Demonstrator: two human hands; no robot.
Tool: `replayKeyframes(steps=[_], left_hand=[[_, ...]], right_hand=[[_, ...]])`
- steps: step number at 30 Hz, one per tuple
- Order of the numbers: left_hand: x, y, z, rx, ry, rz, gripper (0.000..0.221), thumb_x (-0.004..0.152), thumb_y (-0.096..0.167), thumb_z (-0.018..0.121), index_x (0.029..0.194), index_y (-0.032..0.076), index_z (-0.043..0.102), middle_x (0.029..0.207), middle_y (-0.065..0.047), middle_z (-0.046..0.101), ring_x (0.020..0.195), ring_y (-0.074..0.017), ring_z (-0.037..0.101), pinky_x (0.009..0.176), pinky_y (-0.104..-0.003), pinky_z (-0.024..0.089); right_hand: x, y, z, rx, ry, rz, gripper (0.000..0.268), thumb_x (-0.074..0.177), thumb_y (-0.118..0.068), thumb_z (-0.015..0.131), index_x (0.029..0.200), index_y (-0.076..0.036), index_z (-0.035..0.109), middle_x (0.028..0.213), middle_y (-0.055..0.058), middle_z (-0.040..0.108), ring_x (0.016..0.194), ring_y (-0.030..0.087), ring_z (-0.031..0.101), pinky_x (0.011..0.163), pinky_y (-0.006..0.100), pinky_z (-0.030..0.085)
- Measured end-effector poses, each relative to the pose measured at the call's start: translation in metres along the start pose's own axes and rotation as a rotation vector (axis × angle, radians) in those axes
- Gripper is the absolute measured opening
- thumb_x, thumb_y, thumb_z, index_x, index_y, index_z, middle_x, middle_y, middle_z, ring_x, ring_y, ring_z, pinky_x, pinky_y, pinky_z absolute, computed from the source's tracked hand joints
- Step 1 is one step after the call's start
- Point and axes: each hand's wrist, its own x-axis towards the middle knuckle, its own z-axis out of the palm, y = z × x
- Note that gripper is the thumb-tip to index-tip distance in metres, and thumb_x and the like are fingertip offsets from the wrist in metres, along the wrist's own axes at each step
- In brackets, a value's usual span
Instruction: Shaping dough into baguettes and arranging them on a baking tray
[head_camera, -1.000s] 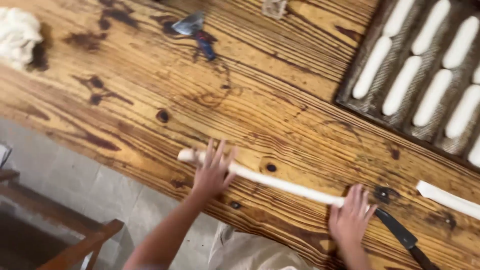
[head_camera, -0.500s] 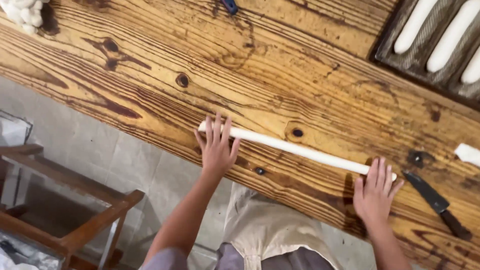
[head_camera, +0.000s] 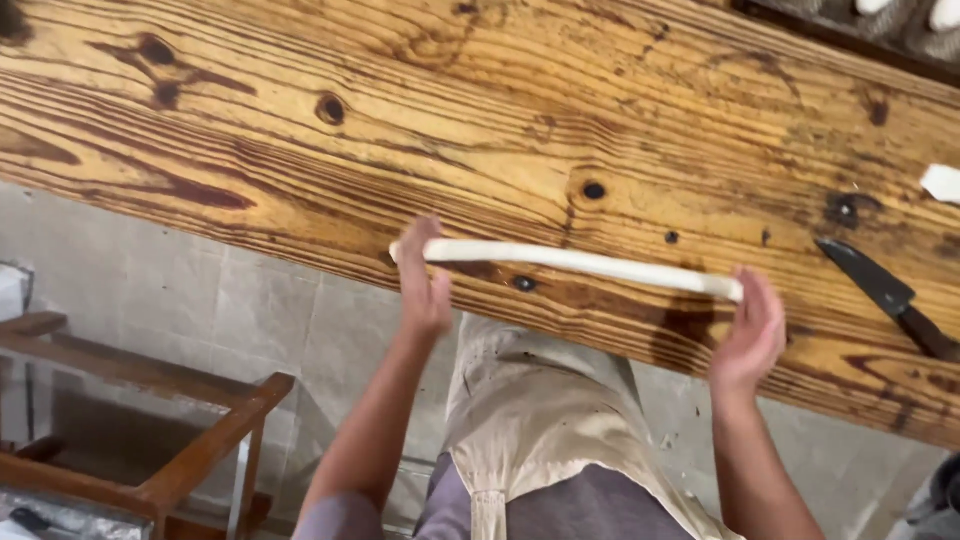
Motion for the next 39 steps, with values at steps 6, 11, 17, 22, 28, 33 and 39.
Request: replayKeyframes(steps=[6, 11, 17, 22, 28, 33, 39], left_hand=[[0.055, -0.08, 0.04, -0.355, 0.22, 0.131, 0.051, 0.112, 0.036, 0.033, 0.139, -0.004, 0.05, 0.139, -0.021, 0.05, 0.14, -0.037, 0.044, 0.123, -0.05, 0.027], [0.002, -0.063, 0.034, -0.404, 0.062, 0.067, 0.055, 0.114, 0.039, 0.026, 0.141, -0.004, 0.048, 0.137, -0.02, 0.049, 0.141, -0.0334, 0.042, 0.125, -0.047, 0.023], [-0.041, -0.029, 0.019, -0.252, 0.011, 0.002, 0.062, 0.111, 0.049, 0.029, 0.14, -0.003, 0.051, 0.138, -0.018, 0.05, 0.147, -0.0355, 0.037, 0.127, -0.046, 0.018], [0.013, -0.053, 0.039, -0.017, 0.032, 0.178, 0.072, 0.104, 0.059, 0.035, 0.132, -0.004, 0.056, 0.129, -0.021, 0.056, 0.139, -0.0437, 0.047, 0.124, -0.052, 0.026], [0.096, -0.095, 0.056, 0.075, 0.229, 0.434, 0.068, 0.108, 0.047, 0.032, 0.134, -0.013, 0.052, 0.13, -0.029, 0.055, 0.134, -0.0537, 0.046, 0.117, -0.063, 0.029], [0.098, -0.109, 0.058, -0.089, 0.211, 0.224, 0.06, 0.106, 0.045, 0.029, 0.133, -0.001, 0.055, 0.14, -0.021, 0.049, 0.144, -0.0401, 0.037, 0.125, -0.048, 0.019], [-0.007, -0.056, 0.039, 0.031, 0.134, 0.085, 0.082, 0.105, 0.067, 0.021, 0.145, 0.001, 0.048, 0.151, -0.019, 0.042, 0.151, -0.0409, 0.028, 0.128, -0.052, 0.011]], right_hand=[[0.091, 0.061, 0.029, 0.167, 0.007, -0.019, 0.074, 0.102, -0.064, 0.022, 0.137, -0.011, 0.059, 0.133, 0.017, 0.066, 0.132, 0.029, 0.062, 0.107, 0.036, 0.042], [0.046, 0.04, 0.013, 0.134, -0.146, 0.251, 0.083, 0.097, -0.074, 0.015, 0.146, -0.017, 0.05, 0.136, 0.014, 0.067, 0.142, 0.023, 0.051, 0.12, 0.042, 0.022], [-0.011, 0.056, -0.012, 0.081, -0.255, 0.177, 0.085, 0.101, -0.071, 0.013, 0.147, -0.008, 0.046, 0.138, 0.018, 0.063, 0.143, 0.019, 0.048, 0.121, 0.029, 0.027], [0.028, 0.066, 0.007, -0.04, -0.28, -0.12, 0.077, 0.105, -0.056, 0.023, 0.137, 0.01, 0.045, 0.133, 0.033, 0.059, 0.126, 0.039, 0.061, 0.115, 0.041, 0.039], [0.121, 0.09, 0.041, -0.009, -0.282, -0.382, 0.072, 0.104, -0.052, 0.033, 0.141, 0.009, 0.035, 0.132, 0.033, 0.053, 0.118, 0.042, 0.062, 0.11, 0.045, 0.045], [0.144, 0.084, 0.045, 0.025, -0.283, -0.155, 0.058, 0.108, -0.055, 0.031, 0.146, -0.011, 0.037, 0.126, 0.019, 0.061, 0.139, 0.025, 0.048, 0.12, 0.041, 0.022], [0.046, 0.059, 0.007, 0.104, -0.257, 0.116, 0.073, 0.098, -0.067, 0.025, 0.145, -0.013, 0.039, 0.133, 0.017, 0.059, 0.143, 0.028, 0.049, 0.126, 0.039, 0.025]])
